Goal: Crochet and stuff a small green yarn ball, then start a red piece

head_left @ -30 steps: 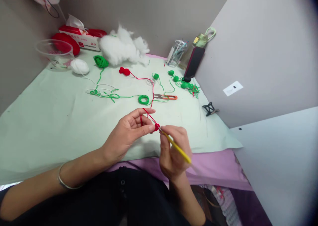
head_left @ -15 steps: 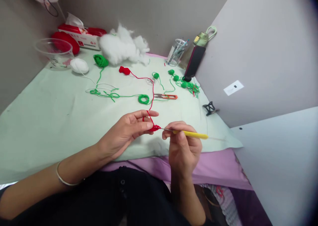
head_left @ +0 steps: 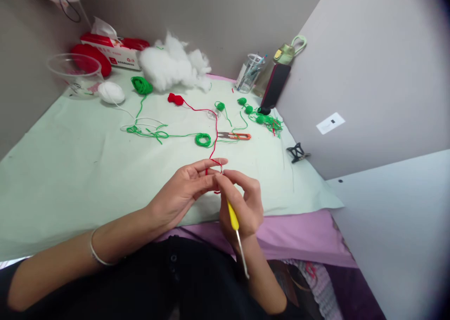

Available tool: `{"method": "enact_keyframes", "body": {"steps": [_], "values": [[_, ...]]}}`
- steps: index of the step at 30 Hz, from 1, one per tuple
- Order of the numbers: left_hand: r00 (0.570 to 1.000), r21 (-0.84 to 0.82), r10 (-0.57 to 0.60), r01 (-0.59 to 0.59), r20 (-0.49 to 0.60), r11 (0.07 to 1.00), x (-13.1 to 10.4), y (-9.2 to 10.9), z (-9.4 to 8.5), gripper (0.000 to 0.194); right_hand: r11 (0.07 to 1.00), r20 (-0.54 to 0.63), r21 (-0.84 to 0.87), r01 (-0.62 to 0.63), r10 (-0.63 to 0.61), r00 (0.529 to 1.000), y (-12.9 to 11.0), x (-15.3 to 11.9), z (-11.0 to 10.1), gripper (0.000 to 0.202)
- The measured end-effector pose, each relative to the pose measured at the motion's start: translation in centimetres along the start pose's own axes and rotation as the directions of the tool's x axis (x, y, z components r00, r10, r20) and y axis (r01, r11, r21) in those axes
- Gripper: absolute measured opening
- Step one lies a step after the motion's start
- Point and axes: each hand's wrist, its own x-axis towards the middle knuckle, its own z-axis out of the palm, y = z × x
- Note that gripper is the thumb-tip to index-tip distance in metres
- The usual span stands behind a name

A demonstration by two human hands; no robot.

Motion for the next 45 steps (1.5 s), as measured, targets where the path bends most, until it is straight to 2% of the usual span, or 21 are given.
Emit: {"method": "enact_keyframes", "body": {"steps": [1,3,5,7,9,14,17,20,21,23,25,27,29,31,33,34,36,39,41,43,45], "values": [[0.999,-0.028,-0.041,0.042,0.007,0.999,0.1,0.1,-0.1,0.03,1.0,-0.009,0.003,-0.007,0.007,1.0,0.0,0.0,0.0,0.037],[0.996,-0.06,-0.089,0.09,0.009,0.994,0.3,0.3,-0.3,0.027,0.983,-0.018,0.13,-0.13,0.134,0.991,0.1,0.2,-0.3,0.031],[0.997,-0.05,-0.078,0.078,0.002,0.996,0.3,0.4,-0.6,0.025,0.902,-0.021,0.336,-0.272,0.296,0.955,0.1,0.6,-0.5,0.025],[0.999,-0.014,-0.039,0.039,0.005,0.999,0.3,0.4,-0.6,0.023,0.81,0.003,0.485,-0.331,0.377,0.926,0.1,1.1,-0.7,0.021],[1.0,0.03,0.009,-0.01,0.016,1.0,0.1,0.3,-0.4,0.025,0.798,0.038,0.499,-0.336,0.367,0.929,0.1,1.4,-0.6,0.019],[0.997,0.072,0.072,-0.073,0.015,0.995,-0.4,-0.1,0.2,0.034,0.9,0.023,0.312,-0.305,0.314,0.949,-0.1,1.1,-0.2,0.02],[0.998,0.063,0.057,-0.057,-0.002,0.996,-0.3,-0.3,0.2,0.042,0.988,0.013,0.093,-0.123,0.122,0.992,0.0,0.4,0.0,0.028],[0.999,-0.022,-0.034,0.034,0.013,0.999,0.0,-0.4,-0.1,0.034,0.998,-0.014,-0.054,0.028,-0.029,0.999,0.2,0.0,0.1,0.035],[0.997,-0.051,-0.075,0.076,0.022,0.996,0.1,-0.3,-0.2,0.03,1.0,-0.025,-0.023,-0.004,0.003,1.0,0.3,0.1,0.0,0.033],[0.993,-0.085,-0.117,0.119,0.031,0.989,0.4,0.0,-0.6,0.027,0.977,-0.05,0.139,-0.162,0.17,0.984,0.4,0.5,-0.4,0.026],[0.994,-0.065,-0.106,0.108,0.027,0.992,0.4,0.3,-0.8,0.025,0.885,-0.061,0.351,-0.305,0.347,0.936,0.4,1.1,-0.7,0.02],[0.998,-0.006,-0.052,0.052,0.029,0.999,0.3,0.4,-0.9,0.029,0.8,-0.027,0.476,-0.365,0.428,0.903,0.4,1.4,-0.8,0.019],[0.999,0.064,0.03,-0.032,0.032,0.997,0.1,0.2,-0.7,0.04,0.839,0.027,0.413,-0.354,0.377,0.926,0.2,1.3,-0.6,0.018],[0.995,0.109,0.093,-0.095,0.022,0.99,0.0,-0.1,-0.6,0.052,0.952,0.008,0.215,-0.217,0.221,0.975,0.1,0.9,-0.1,0.023],[0.997,0.101,0.069,-0.07,0.019,0.992,-0.1,-0.2,-0.5,0.055,0.995,-0.049,0.07,-0.072,0.076,0.996,0.0,0.4,0.4,0.033],[0.999,0.08,0.029,-0.031,0.025,0.996,-0.1,-0.2,-0.4,0.054,0.996,-0.079,0.073,-0.055,0.06,0.995,0.0,0.3,0.5,0.035],[0.997,0.029,-0.052,0.05,0.055,0.998,-0.1,0.0,-0.4,0.049,0.963,-0.09,0.222,-0.151,0.175,0.98,0.1,0.4,0.4,0.03],[0.991,0.002,-0.094,0.094,0.094,0.996,0.0,0.5,-0.6,0.043,0.759,0.063,0.528,-0.38,0.412,0.909,0.3,1.0,-0.4,0.018],[0.99,0.017,-0.095,0.094,0.103,0.995,0.1,0.8,-0.7,0.042,0.653,0.154,0.61,-0.449,0.458,0.876,0.3,1.4,-1.0,0.018],[0.993,0.047,-0.071,0.067,0.097,0.997,0.1,0.9,-0.7,0.042,0.706,0.15,0.558,-0.437,0.431,0.89,0.1,1.5,-1.3,0.019],[0.998,0.086,-0.011,0.005,0.061,0.996,0.0,0.8,-0.7,0.041,0.862,0.106,0.396,-0.317,0.3,0.948,0.0,1.1,-1.4,0.022]]}}
